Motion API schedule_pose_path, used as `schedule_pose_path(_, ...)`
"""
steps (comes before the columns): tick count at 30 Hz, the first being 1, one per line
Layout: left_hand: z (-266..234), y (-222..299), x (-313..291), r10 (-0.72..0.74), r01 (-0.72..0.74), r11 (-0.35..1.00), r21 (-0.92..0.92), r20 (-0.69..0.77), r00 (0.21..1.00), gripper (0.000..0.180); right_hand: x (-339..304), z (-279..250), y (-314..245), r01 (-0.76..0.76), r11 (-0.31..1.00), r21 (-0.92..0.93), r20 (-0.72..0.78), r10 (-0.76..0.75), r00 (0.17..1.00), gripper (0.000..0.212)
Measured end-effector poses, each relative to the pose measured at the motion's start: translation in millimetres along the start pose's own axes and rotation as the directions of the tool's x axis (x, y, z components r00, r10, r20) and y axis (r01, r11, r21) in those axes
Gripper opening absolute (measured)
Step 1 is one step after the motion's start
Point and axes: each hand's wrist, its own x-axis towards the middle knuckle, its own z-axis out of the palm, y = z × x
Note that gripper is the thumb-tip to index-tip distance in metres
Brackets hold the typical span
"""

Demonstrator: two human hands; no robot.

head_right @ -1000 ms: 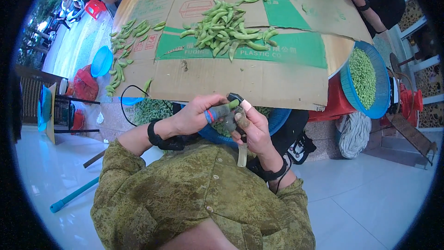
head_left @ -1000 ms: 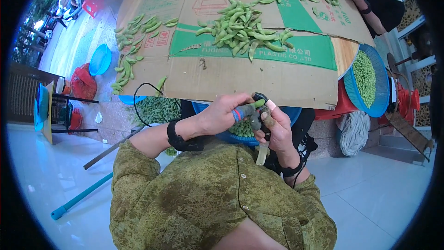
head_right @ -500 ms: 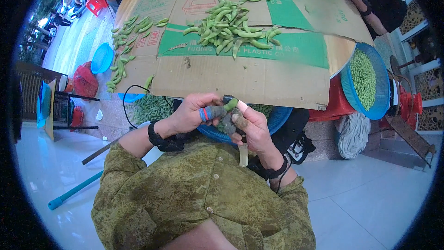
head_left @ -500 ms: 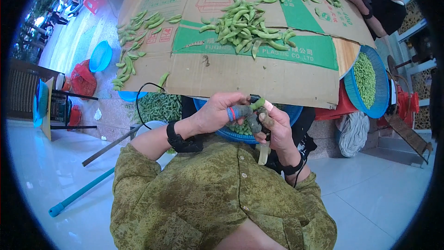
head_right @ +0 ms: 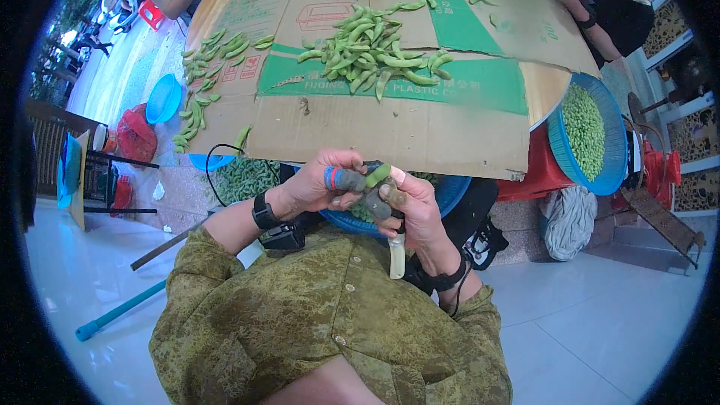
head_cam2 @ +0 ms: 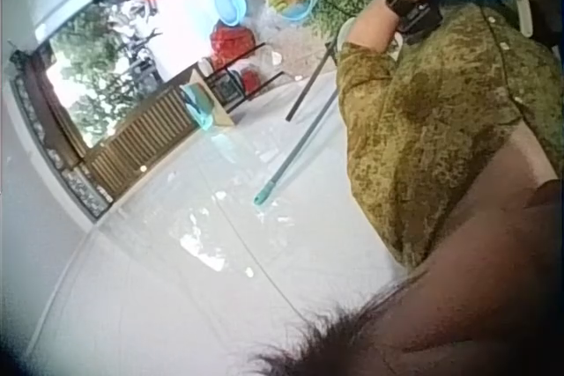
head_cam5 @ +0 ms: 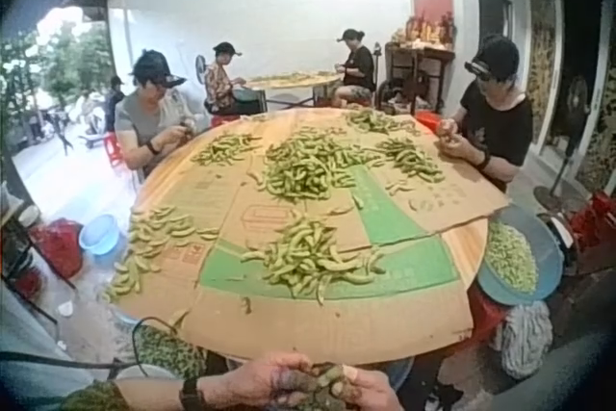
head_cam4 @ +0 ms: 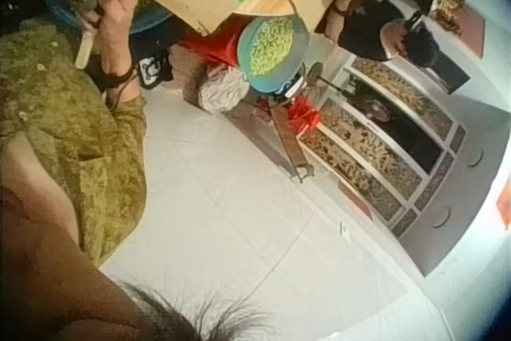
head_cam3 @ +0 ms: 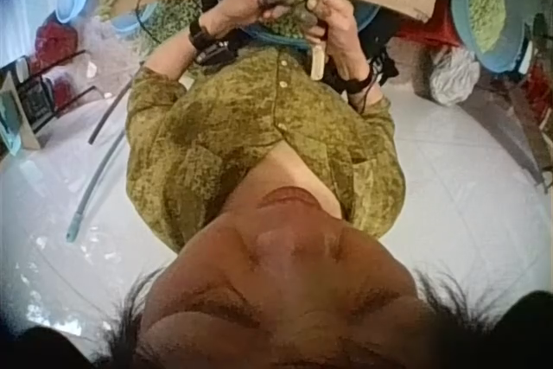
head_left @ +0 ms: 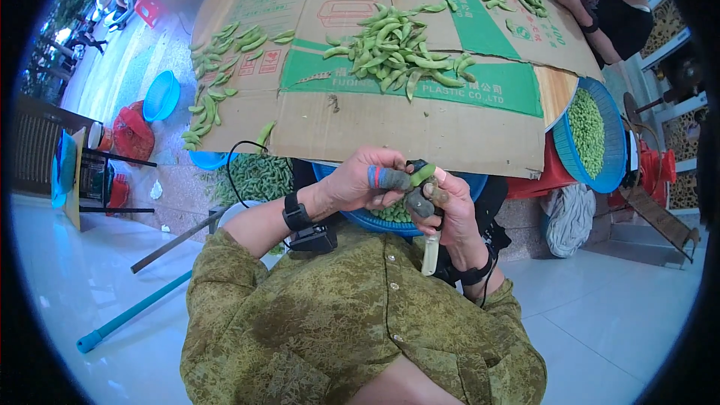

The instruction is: Peeling edamame pods to extract the beans into a container.

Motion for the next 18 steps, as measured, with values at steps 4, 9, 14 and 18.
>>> schedule_pose_path(4,1,0,6,-0.067,0.066,0.996,-0.067,-0.009,0.998,0.018,3,-9,-1,-0.059,0.988,0.146,0.035,0.055,0.998,0.034)
schedule_pose_path(9,9,5,8,0.596,-0.363,-0.194,0.912,0.403,0.695,0.022,8,-15,2,-0.076,0.958,0.276,-0.012,0.082,0.997,0.035)
schedule_pose_path(14,20,7,-5,0.484,-0.206,-0.528,0.824,0.491,0.724,0.043,9,-15,9,-0.098,0.941,0.323,-0.033,0.115,0.993,0.032)
schedule_pose_path(18,15,12,-2,0.512,-0.262,-0.537,0.802,0.556,0.655,0.049,11,-8,5,-0.11,0.94,0.322,-0.047,0.132,0.99,0.031)
